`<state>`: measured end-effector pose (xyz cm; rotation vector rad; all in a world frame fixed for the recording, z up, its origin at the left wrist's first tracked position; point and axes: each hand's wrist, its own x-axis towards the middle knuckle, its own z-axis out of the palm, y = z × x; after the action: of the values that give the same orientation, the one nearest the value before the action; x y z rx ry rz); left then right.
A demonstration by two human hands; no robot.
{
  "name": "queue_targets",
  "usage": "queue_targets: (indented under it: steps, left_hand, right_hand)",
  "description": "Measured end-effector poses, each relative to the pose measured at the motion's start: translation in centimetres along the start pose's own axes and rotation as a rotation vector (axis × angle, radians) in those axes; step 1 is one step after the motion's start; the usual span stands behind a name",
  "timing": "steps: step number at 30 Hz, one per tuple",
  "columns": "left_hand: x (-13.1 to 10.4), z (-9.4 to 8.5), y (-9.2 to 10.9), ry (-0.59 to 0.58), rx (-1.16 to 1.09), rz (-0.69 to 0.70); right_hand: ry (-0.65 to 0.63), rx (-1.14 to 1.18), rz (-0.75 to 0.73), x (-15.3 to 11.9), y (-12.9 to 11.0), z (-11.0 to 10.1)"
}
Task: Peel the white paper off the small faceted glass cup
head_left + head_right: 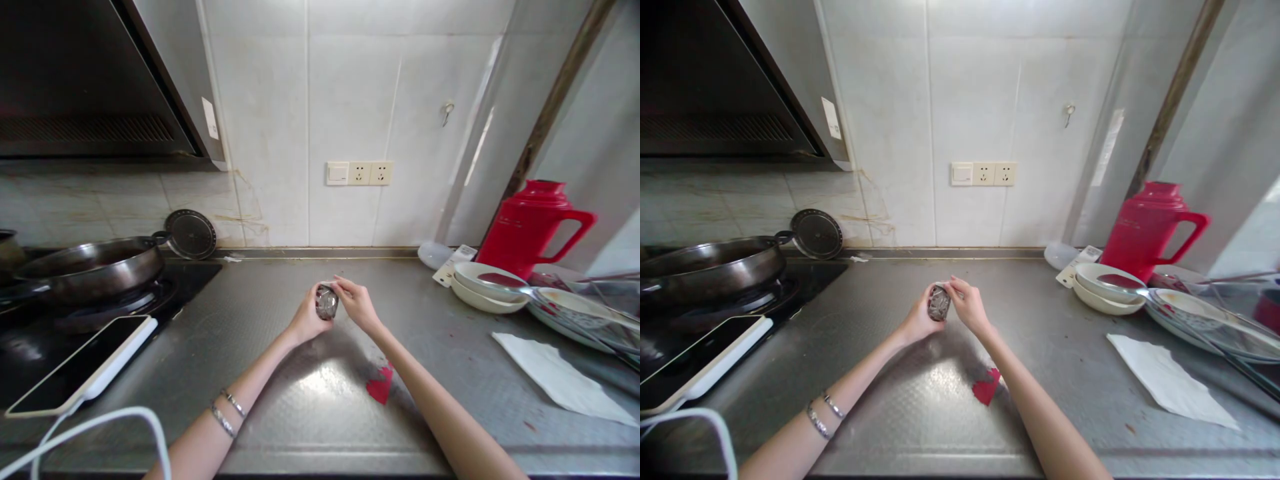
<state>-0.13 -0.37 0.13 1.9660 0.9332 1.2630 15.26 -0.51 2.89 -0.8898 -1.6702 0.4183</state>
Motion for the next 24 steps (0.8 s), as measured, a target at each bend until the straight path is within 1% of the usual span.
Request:
queue_targets:
  steps: [5,7,8,12,14,16,19,21,24]
  left_hand:
    - [0.1,0.3,-0.7,0.069,0.033,0.021]
    - [0.1,0.5,-0.9,0.087,0.050,0.046]
    - [0.1,0.7,-1.0,0.094,0.052,0.044]
    - [0.0,1.0,-0.8,0.083,0.022,-0.017]
    - [0.0,1.0,-0.5,0.075,0.013,-0.036]
    - [0.0,0.8,-0.1,0.084,0.015,-0.037]
    - [0.0,0.6,0.2,0.101,0.003,-0.008]
    - [0.0,0.6,0.2,0.101,-0.019,-0.012]
    - [-0.1,0.9,-0.1,0.092,-0.019,-0.063]
  right_hand:
    - [-0.117,-0.070,-0.290,-0.8,-1.6,0.1]
    - [-0.127,-0.103,-0.377,-1.0,-1.6,0.1]
    - [-0.113,-0.117,-0.398,-1.0,-1.4,0.1]
    - [-0.013,-0.147,-0.373,-1.0,-0.6,0.1]
    - [0.013,-0.146,-0.370,-1.1,-0.6,0.1]
    - [0.014,-0.146,-0.414,-1.3,-0.7,0.2]
    - [-0.008,-0.168,-0.520,-1.6,-1.1,0.3]
    - [-0.007,-0.189,-0.547,-1.6,-1.2,0.3]
    - [0.027,-0.224,-0.474,-1.3,-1.1,0.1]
